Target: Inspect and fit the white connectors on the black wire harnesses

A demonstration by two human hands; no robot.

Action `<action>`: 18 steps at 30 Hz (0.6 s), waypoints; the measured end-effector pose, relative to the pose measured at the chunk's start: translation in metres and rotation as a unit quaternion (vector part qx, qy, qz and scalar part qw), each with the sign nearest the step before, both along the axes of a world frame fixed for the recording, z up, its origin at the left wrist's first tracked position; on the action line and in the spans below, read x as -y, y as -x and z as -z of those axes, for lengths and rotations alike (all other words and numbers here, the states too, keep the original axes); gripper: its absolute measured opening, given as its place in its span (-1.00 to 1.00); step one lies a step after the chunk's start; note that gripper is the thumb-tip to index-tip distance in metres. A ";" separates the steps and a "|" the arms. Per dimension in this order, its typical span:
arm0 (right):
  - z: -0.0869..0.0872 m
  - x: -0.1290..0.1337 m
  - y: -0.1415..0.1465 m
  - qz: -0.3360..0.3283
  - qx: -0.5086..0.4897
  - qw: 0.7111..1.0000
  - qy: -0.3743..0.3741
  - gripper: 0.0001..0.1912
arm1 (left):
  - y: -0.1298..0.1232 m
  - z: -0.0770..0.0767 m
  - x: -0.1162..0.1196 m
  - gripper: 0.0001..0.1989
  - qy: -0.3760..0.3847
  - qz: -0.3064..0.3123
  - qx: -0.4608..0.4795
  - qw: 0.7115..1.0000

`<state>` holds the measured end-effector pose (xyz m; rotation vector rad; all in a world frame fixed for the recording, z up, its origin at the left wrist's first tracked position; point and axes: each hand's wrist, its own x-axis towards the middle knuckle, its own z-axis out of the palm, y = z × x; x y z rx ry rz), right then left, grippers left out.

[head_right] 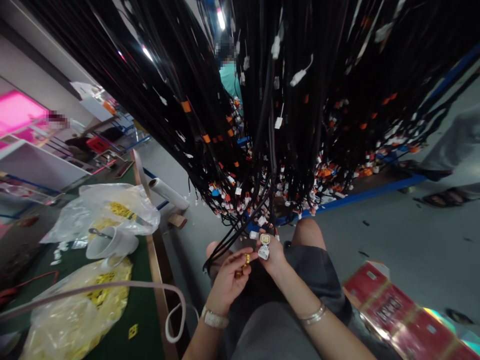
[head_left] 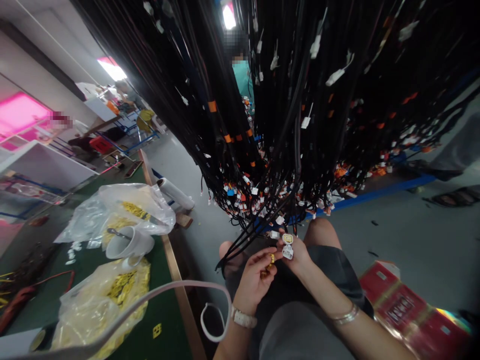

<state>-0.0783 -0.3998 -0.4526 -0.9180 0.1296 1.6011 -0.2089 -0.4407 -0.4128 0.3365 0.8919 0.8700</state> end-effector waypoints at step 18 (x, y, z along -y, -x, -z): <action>-0.019 -0.002 0.005 0.035 -0.022 0.996 0.083 -0.83 | -0.003 0.002 0.004 -0.73 -0.056 0.044 -0.048 0.996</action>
